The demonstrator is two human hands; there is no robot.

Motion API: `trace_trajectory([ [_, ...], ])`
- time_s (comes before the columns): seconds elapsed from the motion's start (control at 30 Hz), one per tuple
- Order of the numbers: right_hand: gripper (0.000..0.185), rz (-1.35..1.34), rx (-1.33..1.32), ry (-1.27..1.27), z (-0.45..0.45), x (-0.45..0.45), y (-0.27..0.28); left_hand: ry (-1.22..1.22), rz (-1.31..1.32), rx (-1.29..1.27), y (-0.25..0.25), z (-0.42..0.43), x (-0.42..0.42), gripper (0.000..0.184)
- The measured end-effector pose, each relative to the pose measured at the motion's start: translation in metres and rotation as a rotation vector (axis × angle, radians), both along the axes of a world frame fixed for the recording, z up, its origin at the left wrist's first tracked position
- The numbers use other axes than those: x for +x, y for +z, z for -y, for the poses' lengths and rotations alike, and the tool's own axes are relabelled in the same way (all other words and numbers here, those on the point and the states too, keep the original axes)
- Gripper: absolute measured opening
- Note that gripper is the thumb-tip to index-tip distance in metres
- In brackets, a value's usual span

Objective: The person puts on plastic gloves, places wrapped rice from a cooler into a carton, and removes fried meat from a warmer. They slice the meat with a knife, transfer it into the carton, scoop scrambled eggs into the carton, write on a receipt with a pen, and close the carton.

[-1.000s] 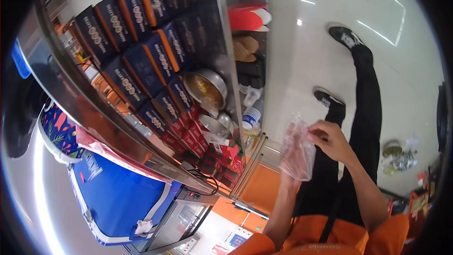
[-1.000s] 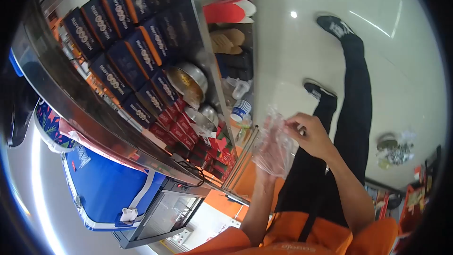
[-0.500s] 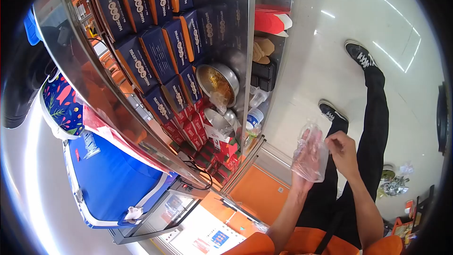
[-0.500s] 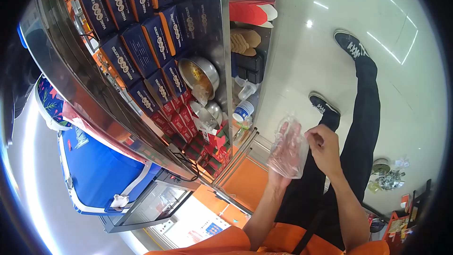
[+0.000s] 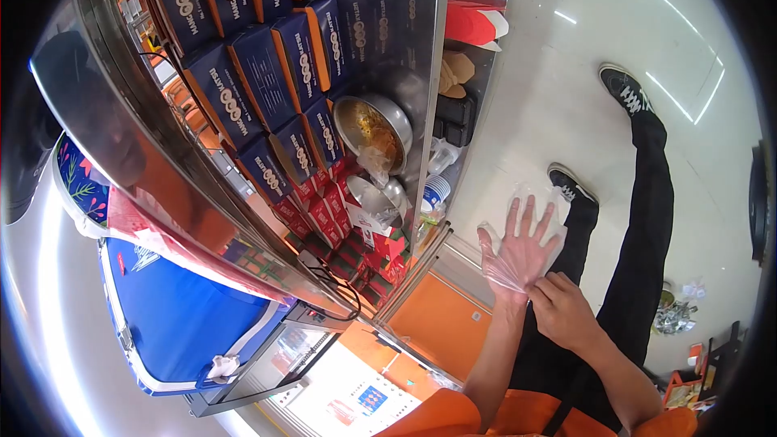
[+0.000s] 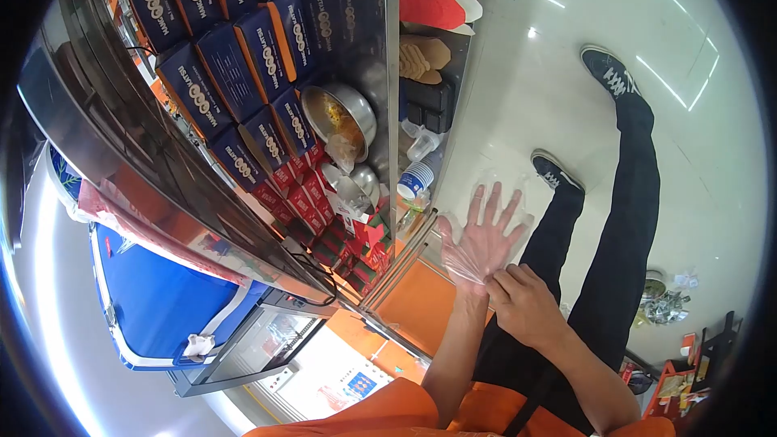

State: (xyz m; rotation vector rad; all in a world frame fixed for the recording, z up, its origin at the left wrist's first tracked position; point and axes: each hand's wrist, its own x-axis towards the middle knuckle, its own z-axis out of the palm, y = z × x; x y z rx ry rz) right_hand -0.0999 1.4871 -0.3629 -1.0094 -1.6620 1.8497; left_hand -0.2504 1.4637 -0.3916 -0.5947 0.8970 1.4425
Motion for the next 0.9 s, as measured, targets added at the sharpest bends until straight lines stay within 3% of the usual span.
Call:
trace_trajectory([
  [0.27, 0.021, -0.059, 0.042, 0.089, 0.008, -0.009, -0.01, 0.117, -0.018, -0.168, -0.007, 0.009, -0.003, 0.084],
  [0.33, 0.017, -0.146, -0.213, -0.036, 0.0, -0.001, -0.016, 0.029, -0.068, -0.099, -0.006, 0.005, -0.006, 0.088],
  [0.4, 0.017, -0.035, -0.544, -0.311, -0.01, 0.009, -0.032, -0.073, -0.079, -0.054, 0.002, -0.001, -0.01, 0.091],
  [0.47, 0.022, 0.109, -0.543, -0.463, -0.025, 0.013, -0.05, -0.142, -0.064, -0.005, 0.009, -0.016, -0.006, 0.093],
  [0.53, 0.026, -0.062, -0.745, -0.415, -0.016, 0.017, -0.07, -0.115, -0.015, 0.005, 0.012, -0.024, 0.0, 0.093],
  [0.57, 0.014, -0.136, -0.874, -0.332, -0.018, 0.019, -0.072, -0.1, 0.002, 0.012, 0.013, -0.025, 0.002, 0.092],
  [0.67, 0.02, -0.137, -0.954, -0.315, -0.008, 0.019, -0.087, -0.214, 0.018, 0.046, 0.013, -0.023, 0.003, 0.092],
  [0.8, 0.017, 0.036, -1.021, -0.447, -0.006, 0.025, -0.098, -0.393, -0.226, -0.129, 0.013, -0.017, 0.001, 0.093],
  [0.83, 0.016, 0.081, -1.018, -0.479, -0.007, 0.028, -0.1, -0.094, 0.009, -0.049, 0.01, -0.012, -0.004, 0.093],
  [0.9, 0.017, 0.053, -0.869, -0.441, -0.01, 0.025, -0.092, -0.181, -0.023, -0.039, 0.011, -0.013, -0.006, 0.093],
])
